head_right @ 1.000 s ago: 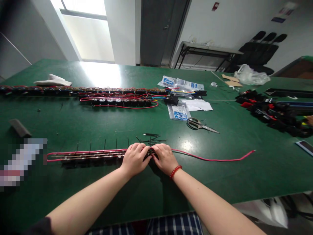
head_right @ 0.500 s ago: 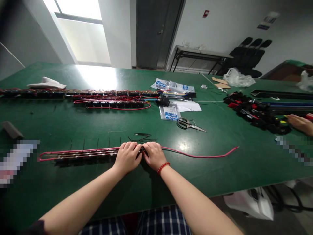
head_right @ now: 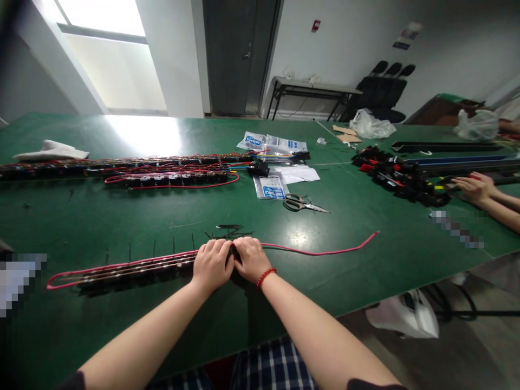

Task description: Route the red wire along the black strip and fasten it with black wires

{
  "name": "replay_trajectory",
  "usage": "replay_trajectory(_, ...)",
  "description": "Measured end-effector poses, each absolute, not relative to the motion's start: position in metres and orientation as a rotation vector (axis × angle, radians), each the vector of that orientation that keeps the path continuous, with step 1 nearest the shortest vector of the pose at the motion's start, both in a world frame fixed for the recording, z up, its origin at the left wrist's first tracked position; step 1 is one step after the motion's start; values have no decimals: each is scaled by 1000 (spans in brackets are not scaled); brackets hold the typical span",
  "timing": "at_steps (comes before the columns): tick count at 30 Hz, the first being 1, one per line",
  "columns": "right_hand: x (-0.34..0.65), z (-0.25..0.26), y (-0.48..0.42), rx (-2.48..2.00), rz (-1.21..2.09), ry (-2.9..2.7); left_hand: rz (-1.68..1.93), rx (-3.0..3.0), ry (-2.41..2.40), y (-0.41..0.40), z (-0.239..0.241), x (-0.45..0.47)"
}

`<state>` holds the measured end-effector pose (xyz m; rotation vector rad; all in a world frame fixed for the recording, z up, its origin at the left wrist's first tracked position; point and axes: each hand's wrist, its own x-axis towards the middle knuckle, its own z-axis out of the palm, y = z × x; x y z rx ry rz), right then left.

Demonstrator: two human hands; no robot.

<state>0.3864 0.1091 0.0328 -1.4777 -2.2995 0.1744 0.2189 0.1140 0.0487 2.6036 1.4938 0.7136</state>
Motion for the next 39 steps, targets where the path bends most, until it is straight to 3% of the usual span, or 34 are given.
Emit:
replay_trajectory(14, 397, 47, 89, -1792, 94, -2104, 821, 2568, 1466, 117, 41, 214)
replay_trajectory(30, 428, 92, 70, -2420, 354, -1991, 735, 2563, 1413, 119, 40, 212)
replay_trajectory(39, 447, 105, 18, -2458, 510, -1769, 774, 2557, 1458, 120, 38, 212)
